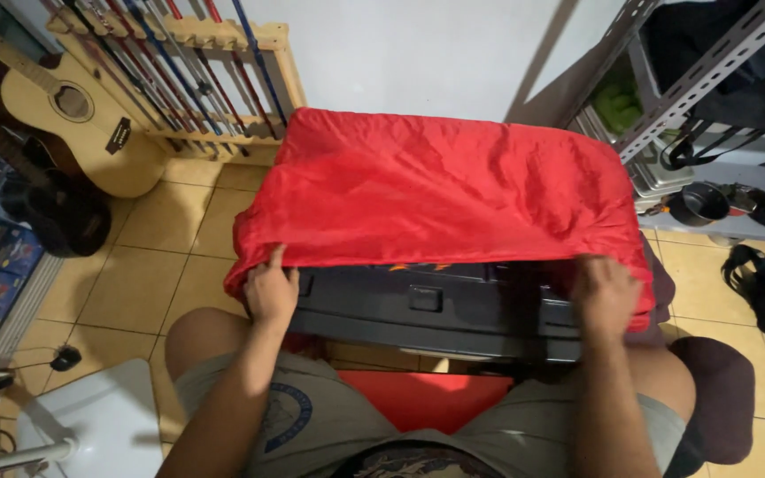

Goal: The person unfolds a red sleeping bag on a black bin, smooths the material by hand, and then stretches a maroon fabric cover over the bin.

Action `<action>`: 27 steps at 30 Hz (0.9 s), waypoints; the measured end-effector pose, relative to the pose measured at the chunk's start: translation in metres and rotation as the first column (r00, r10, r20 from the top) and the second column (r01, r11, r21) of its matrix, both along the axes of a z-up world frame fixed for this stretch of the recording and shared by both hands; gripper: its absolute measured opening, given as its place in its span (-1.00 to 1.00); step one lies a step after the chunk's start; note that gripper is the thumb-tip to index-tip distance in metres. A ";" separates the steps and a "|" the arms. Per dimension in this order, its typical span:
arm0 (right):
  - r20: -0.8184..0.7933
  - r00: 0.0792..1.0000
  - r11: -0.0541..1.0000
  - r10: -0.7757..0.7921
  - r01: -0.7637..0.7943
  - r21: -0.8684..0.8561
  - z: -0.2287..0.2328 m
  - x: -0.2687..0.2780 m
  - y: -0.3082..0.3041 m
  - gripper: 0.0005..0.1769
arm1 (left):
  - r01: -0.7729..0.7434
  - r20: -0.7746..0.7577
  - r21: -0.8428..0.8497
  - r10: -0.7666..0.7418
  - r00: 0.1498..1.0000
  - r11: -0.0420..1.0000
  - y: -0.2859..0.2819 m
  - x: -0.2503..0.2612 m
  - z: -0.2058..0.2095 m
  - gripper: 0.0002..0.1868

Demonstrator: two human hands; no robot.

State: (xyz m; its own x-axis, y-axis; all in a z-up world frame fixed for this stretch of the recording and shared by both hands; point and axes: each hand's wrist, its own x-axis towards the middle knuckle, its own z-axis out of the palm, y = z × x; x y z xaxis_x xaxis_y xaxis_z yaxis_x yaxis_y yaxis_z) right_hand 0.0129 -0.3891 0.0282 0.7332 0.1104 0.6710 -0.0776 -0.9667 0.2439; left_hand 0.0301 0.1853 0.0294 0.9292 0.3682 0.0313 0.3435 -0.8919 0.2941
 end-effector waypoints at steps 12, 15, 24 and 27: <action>-0.432 0.786 0.836 -0.442 0.535 0.120 -0.026 -0.041 0.023 -0.49 | 0.473 0.513 0.090 -0.448 0.732 0.877 -0.011 0.027 -0.037 -0.50; -0.636 0.753 0.833 -0.168 0.454 0.317 -0.039 -0.023 0.048 0.16 | 0.493 0.449 0.094 -0.479 0.755 0.865 -0.019 0.023 -0.032 -0.55; -0.319 0.874 0.929 0.367 -0.363 0.074 -0.068 0.001 0.133 -0.56 | 0.237 0.433 0.050 -0.235 0.870 0.970 -0.025 0.002 0.000 -0.33; -0.371 0.863 0.939 0.342 -0.328 0.104 -0.061 0.001 0.129 -0.57 | 0.265 0.466 0.071 -0.266 0.844 0.962 -0.019 0.006 -0.006 -0.36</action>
State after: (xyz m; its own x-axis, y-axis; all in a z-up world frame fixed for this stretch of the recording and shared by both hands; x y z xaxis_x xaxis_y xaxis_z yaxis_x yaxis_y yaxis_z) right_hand 0.0143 -0.2600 -0.0333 0.8544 0.3762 0.3585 0.3435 -0.9265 0.1536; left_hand 0.0366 0.1666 0.0238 0.8669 0.1084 0.4866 -0.0837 -0.9306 0.3564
